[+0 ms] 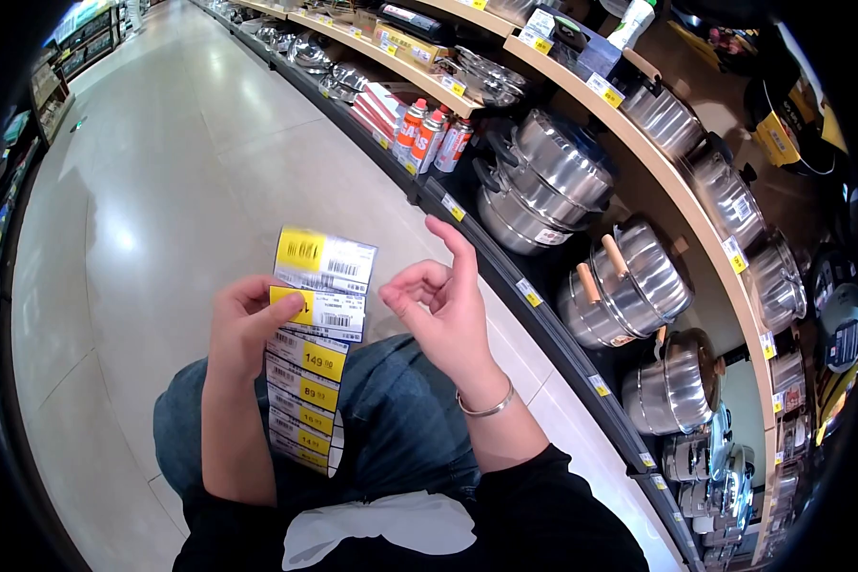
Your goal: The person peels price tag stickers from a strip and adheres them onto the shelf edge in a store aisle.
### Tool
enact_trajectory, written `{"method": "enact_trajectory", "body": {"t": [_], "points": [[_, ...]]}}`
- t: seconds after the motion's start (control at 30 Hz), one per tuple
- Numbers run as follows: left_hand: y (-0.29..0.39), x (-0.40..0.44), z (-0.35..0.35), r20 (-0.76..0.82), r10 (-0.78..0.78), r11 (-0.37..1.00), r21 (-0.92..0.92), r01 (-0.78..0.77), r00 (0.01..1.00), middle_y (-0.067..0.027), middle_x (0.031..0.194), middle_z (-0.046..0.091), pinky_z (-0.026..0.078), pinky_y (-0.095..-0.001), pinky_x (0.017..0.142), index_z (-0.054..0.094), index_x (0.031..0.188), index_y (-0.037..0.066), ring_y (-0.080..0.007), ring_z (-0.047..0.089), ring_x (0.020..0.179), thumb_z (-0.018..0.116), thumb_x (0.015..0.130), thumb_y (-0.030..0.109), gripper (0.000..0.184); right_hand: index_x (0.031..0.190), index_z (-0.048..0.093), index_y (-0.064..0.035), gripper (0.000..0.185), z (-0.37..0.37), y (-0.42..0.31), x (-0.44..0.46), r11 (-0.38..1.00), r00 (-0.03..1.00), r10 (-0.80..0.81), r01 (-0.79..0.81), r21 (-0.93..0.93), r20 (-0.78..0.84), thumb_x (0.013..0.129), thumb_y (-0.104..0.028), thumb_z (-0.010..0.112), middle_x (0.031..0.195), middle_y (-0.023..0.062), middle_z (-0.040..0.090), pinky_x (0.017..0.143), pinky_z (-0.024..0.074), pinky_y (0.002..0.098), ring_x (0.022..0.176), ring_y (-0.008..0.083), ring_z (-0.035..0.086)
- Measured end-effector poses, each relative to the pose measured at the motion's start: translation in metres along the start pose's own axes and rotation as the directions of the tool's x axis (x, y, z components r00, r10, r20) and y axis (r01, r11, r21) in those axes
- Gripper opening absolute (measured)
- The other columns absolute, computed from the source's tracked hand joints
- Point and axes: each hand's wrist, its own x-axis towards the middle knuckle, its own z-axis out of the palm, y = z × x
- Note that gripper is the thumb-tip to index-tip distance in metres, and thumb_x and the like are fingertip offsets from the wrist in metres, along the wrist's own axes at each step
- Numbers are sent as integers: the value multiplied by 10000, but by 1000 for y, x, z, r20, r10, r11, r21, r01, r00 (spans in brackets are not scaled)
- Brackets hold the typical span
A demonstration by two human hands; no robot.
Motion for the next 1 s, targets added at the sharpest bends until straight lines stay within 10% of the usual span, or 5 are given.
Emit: {"method": "enact_trajectory", "body": {"t": [0.23, 0.47, 0.7, 0.8, 1.0], "points": [[2, 0, -1, 70, -91, 995, 49, 87, 993, -124, 781, 597, 451, -188, 568, 559, 873, -59, -125, 578, 643, 632, 691, 114, 261, 949, 560, -95, 284, -8, -11, 16, 715, 877, -315, 471, -517, 363, 697, 33, 527, 912, 53, 509, 721, 405, 266, 891, 172, 472], [1, 1, -7, 125, -122, 992, 17, 121, 985, -111, 763, 595, 440, -196, 574, 570, 843, -49, -123, 570, 661, 633, 695, 140, 248, 788, 607, -65, 208, -11, -11, 26, 609, 777, -434, 626, -487, 456, 616, 46, 572, 839, 63, 570, 716, 419, 302, 852, 229, 518], [4, 3, -11, -417, 275, 727, 680, 97, 866, -124, 717, 567, 428, -289, 586, 585, 760, 5, -206, 544, 631, 587, 723, 197, 195, 755, 579, -26, 77, -11, -46, 16, 623, 900, -344, 431, -652, 266, 685, -10, 550, 646, 79, 508, 539, 407, 270, 625, 195, 505], [9, -7, 7, -20, 524, 637, 673, -376, 851, -139, 737, 544, 424, -305, 601, 562, 734, 2, -254, 539, 676, 595, 697, 163, 169, 755, 585, -29, 86, 5, -41, 13, 576, 855, -235, 506, -642, 463, 677, -10, 558, 644, 71, 508, 526, 406, 278, 573, 206, 497], [0, -12, 22, 210, 531, 530, 673, -515, 821, -87, 710, 575, 400, -252, 578, 597, 739, 16, -173, 528, 642, 625, 638, 53, 111, 690, 540, -18, 23, 17, -36, 11, 613, 865, -208, 479, -628, 456, 679, -37, 548, 612, 90, 481, 524, 406, 308, 588, 242, 500]]}}
